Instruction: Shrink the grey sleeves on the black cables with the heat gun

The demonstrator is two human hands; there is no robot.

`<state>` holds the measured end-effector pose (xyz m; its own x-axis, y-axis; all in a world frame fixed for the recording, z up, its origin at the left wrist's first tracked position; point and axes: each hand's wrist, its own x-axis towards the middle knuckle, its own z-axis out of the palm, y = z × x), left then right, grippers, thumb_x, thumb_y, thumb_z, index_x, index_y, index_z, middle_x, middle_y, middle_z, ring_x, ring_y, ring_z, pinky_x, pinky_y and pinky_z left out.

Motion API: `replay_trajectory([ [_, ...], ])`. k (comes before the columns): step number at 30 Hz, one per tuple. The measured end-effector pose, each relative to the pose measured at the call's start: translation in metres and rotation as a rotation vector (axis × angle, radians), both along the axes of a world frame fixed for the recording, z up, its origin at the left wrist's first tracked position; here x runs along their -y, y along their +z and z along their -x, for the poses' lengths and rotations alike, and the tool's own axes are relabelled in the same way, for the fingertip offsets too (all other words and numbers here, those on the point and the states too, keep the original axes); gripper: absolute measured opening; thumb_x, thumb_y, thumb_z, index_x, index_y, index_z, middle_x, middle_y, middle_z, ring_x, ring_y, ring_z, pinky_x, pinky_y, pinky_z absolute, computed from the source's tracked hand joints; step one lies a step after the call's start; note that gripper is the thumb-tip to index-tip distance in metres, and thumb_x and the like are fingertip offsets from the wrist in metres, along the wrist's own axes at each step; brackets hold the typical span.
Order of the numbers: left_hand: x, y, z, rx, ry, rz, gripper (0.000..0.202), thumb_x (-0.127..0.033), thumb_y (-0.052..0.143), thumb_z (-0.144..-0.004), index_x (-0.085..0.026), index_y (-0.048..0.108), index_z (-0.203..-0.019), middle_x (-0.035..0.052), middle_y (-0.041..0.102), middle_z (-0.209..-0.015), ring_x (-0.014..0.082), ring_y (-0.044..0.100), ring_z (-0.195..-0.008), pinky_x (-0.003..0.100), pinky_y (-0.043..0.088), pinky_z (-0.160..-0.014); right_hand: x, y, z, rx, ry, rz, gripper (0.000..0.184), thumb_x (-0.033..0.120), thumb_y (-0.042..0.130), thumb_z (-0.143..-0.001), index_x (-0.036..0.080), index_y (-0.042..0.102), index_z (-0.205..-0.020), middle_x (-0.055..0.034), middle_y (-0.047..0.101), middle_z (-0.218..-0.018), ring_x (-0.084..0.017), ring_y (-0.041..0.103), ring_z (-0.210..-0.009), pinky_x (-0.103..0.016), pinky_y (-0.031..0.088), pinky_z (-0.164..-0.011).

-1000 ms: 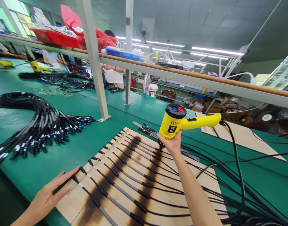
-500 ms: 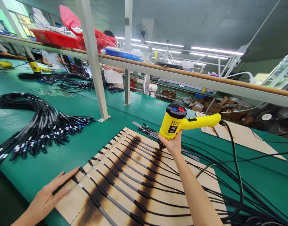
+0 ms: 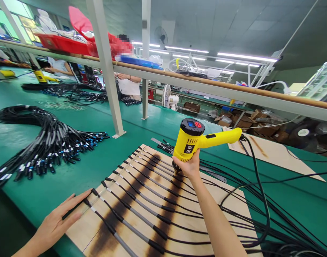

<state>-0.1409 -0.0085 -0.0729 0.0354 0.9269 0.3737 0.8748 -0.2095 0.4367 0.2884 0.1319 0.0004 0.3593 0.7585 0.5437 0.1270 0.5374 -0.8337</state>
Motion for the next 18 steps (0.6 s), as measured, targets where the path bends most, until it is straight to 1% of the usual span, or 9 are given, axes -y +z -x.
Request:
replay_trajectory([
  [5, -0.002, 0.000, 0.001, 0.009, -0.029, -0.005, 0.050, -0.059, 0.041, -0.085, -0.032, 0.055, -0.126, -0.0030, 0.058, -0.128, 0.0276, 0.045, -0.127, 0.044, 0.032, -0.110, 0.001, -0.006, -0.012, -0.022, -0.028, 0.029, 0.074, 0.026, 0.086, -0.045, 0.025, 0.038, -0.101, 0.0001, 0.060, -0.099, -0.022, 0.064, -0.088, -0.046, 0.052, -0.083],
  [8, -0.002, 0.000, 0.002, 0.014, -0.037, 0.007, 0.052, -0.061, 0.042, -0.084, -0.032, 0.056, -0.125, -0.0024, 0.059, -0.128, 0.0274, 0.046, -0.127, 0.043, 0.030, -0.111, 0.002, -0.003, -0.014, -0.056, -0.020, 0.024, 0.074, 0.025, 0.085, -0.044, 0.025, 0.036, -0.100, 0.0007, 0.061, -0.097, -0.021, 0.065, -0.086, -0.049, 0.052, -0.083],
  [11, -0.001, 0.001, 0.001, 0.018, -0.022, 0.008, 0.053, -0.062, 0.042, -0.084, -0.031, 0.057, -0.124, -0.0021, 0.059, -0.128, 0.0281, 0.044, -0.128, 0.042, 0.032, -0.110, 0.005, 0.001, -0.012, -0.068, 0.025, 0.024, 0.073, 0.024, 0.085, -0.046, 0.026, 0.035, -0.099, 0.0005, 0.062, -0.095, -0.021, 0.066, -0.083, -0.048, 0.054, -0.081],
  [14, -0.001, 0.002, 0.001, 0.019, -0.015, 0.024, 0.055, -0.064, 0.041, -0.084, -0.031, 0.056, -0.125, -0.0024, 0.058, -0.129, 0.0292, 0.042, -0.129, 0.043, 0.032, -0.110, 0.008, 0.003, -0.011, -0.070, 0.059, 0.011, 0.072, 0.023, 0.085, -0.048, 0.027, 0.034, -0.099, 0.0004, 0.062, -0.095, -0.021, 0.066, -0.083, -0.046, 0.054, -0.080],
  [18, 0.000, 0.002, 0.000, 0.008, -0.009, 0.021, 0.054, -0.064, 0.041, -0.084, -0.031, 0.056, -0.125, -0.0029, 0.058, -0.129, 0.0290, 0.041, -0.129, 0.042, 0.032, -0.110, 0.009, 0.003, -0.011, -0.083, 0.061, 0.002, 0.072, 0.022, 0.085, -0.048, 0.026, 0.035, -0.099, 0.0003, 0.062, -0.095, -0.021, 0.066, -0.083, -0.046, 0.054, -0.081],
])
